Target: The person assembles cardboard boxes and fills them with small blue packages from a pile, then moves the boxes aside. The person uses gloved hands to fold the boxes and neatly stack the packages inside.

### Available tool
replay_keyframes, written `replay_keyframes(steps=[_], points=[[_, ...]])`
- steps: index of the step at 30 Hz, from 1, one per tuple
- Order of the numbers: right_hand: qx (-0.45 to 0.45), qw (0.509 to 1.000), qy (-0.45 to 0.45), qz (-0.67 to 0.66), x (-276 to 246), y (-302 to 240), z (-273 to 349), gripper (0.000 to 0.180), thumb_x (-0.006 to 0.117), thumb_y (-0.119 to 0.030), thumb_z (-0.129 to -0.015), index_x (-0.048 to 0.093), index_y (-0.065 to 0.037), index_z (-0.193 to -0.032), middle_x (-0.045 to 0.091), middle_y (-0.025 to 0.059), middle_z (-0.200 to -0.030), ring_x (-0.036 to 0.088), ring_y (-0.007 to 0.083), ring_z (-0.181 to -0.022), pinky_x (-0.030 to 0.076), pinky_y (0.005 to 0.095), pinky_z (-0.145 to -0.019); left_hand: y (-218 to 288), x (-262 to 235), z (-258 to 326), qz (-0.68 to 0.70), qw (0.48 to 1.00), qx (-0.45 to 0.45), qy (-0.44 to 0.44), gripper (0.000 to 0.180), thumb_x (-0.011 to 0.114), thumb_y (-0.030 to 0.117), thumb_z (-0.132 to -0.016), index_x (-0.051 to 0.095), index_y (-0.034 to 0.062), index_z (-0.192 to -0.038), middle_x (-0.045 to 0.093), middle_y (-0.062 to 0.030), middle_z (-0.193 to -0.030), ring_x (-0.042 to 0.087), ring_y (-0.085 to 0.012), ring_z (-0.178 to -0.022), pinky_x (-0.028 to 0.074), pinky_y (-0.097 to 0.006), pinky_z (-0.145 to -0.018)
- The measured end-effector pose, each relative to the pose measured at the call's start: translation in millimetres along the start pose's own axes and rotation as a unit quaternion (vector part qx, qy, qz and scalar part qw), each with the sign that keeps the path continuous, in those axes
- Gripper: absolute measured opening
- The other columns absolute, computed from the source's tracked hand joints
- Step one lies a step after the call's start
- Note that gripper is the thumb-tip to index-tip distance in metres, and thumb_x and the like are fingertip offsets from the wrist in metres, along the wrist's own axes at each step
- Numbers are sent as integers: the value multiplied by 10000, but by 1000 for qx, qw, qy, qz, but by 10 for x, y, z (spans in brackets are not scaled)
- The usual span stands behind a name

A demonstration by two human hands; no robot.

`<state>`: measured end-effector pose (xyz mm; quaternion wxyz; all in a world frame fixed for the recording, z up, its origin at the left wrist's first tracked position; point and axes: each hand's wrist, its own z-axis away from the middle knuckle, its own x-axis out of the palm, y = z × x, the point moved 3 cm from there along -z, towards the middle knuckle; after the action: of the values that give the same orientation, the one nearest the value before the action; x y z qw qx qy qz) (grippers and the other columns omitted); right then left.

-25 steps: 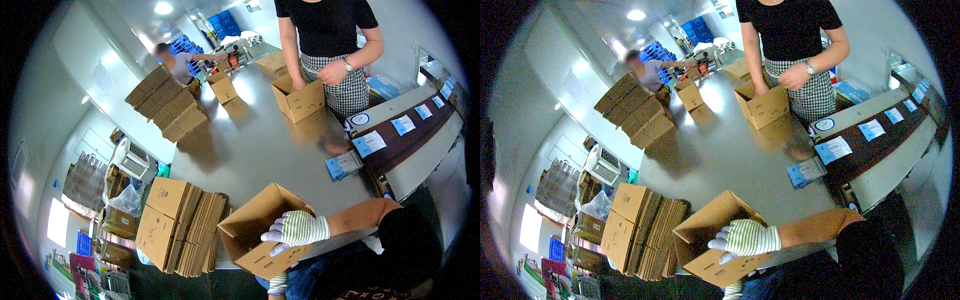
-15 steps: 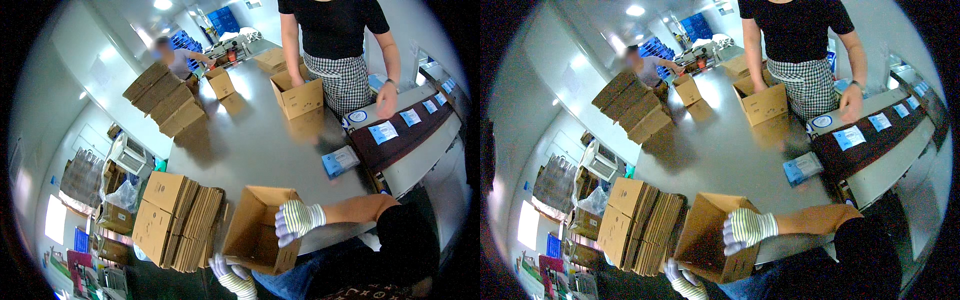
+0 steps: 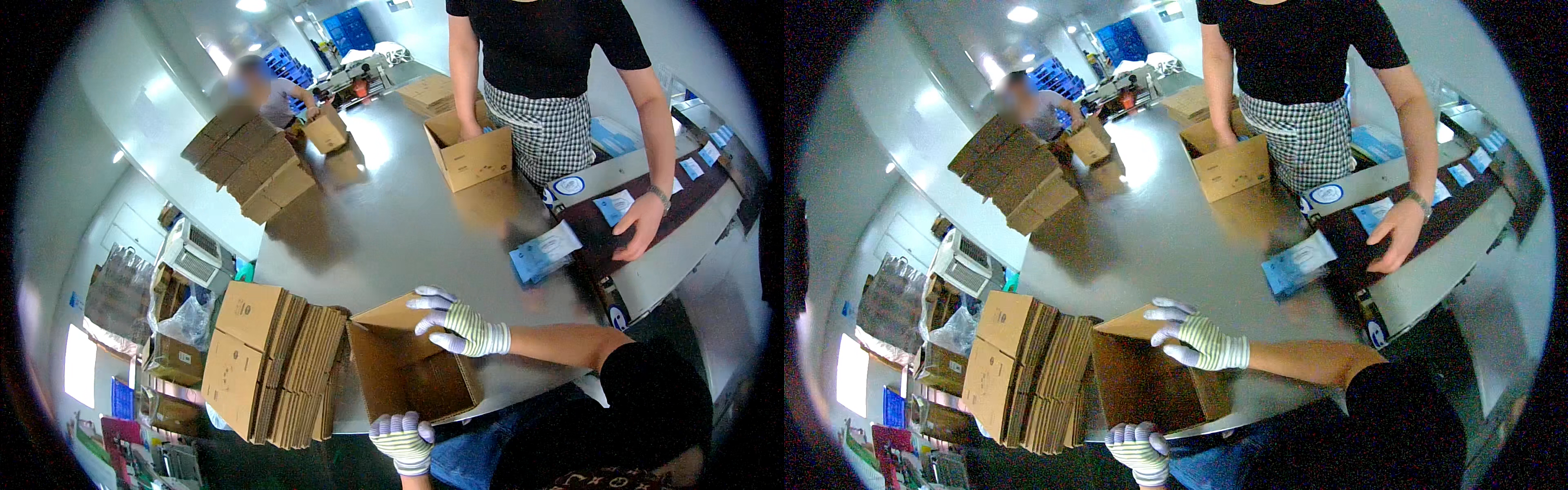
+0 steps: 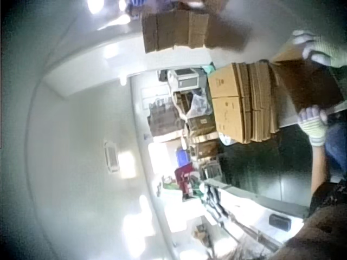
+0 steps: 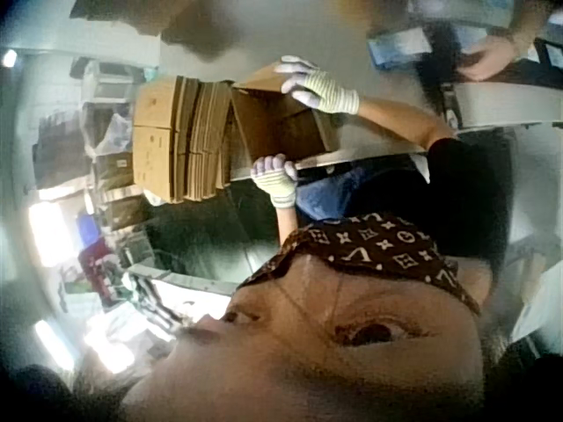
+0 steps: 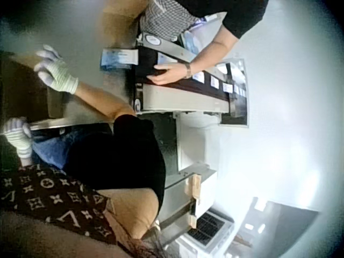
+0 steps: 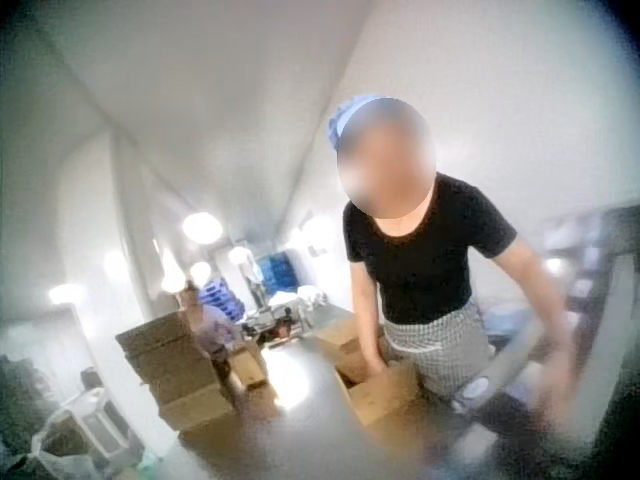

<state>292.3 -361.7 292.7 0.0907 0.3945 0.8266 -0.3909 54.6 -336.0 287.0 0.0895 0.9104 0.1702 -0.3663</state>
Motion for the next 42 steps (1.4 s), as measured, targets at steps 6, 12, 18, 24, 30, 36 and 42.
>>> replay_keyframes(steps=[6, 12, 18, 24, 30, 36, 42], points=[[-28, 999, -16, -15, -37, 26, -1, 148, 564, -196, -841, 634, -106, -936, 503, 118, -1324, 355, 365, -1315, 262, 479, -1103, 55, 12, -6, -28, 999, -11, 41, 231, 424, 318, -875, 488, 164, -715, 429, -31, -639, 475, -232, -650, 399, -398, -683], [-32, 999, -5, -21, -47, 39, 13, 138, 568, -190, -836, 640, -105, -917, 524, 113, -1296, 360, 365, -1310, 264, 479, -1104, 80, -17, -32, -12, 1000, -14, 22, 152, 424, 274, -865, 487, 163, -782, 436, -51, -692, 482, -263, -699, 376, -414, -707], [-25, 999, -21, -17, -39, 23, 30, 144, 571, -183, -826, 649, -106, -920, 515, 113, -1305, 347, 357, -1319, 248, 477, -1113, 87, -23, -1, -23, 999, -5, 39, 179, 414, 289, -874, 479, 169, -759, 431, -40, -672, 480, -257, -684, 381, -409, -695], [-34, 999, -2, -9, -77, 13, 13, 97, 603, -165, -810, 630, -107, -883, 559, 100, -1239, 397, 359, -1283, 292, 478, -1094, 99, -2, 18, -15, 999, -25, 28, 161, 434, 293, -846, 489, 171, -757, 442, -38, -671, 489, -264, -717, 387, -422, -714], [-39, 999, 0, -14, -87, -10, -18, 93, 599, -154, -811, 623, -93, -878, 562, 102, -1219, 399, 360, -1280, 294, 477, -1095, 84, -4, -4, -12, 999, -20, 26, 164, 427, 292, -858, 481, 168, -765, 434, -41, -672, 486, -262, -711, 389, -419, -711], [-47, 999, -1, -19, -125, -45, -33, 106, 588, -170, -822, 627, -93, -883, 549, 107, -1231, 390, 362, -1286, 300, 478, -1092, 115, -54, -61, -3, 999, -12, 45, 179, 423, 291, -864, 485, 162, -755, 432, -42, -665, 485, -261, -699, 388, -416, -700], [-38, 999, 2, -25, -57, -11, -18, 102, 593, -159, -815, 630, -85, -875, 559, 113, -1224, 398, 367, -1280, 307, 475, -1087, 107, -39, -31, -12, 999, -21, 29, 202, 425, 289, -848, 480, 165, -699, 430, -41, -646, 488, -263, -684, 386, -411, -690]])
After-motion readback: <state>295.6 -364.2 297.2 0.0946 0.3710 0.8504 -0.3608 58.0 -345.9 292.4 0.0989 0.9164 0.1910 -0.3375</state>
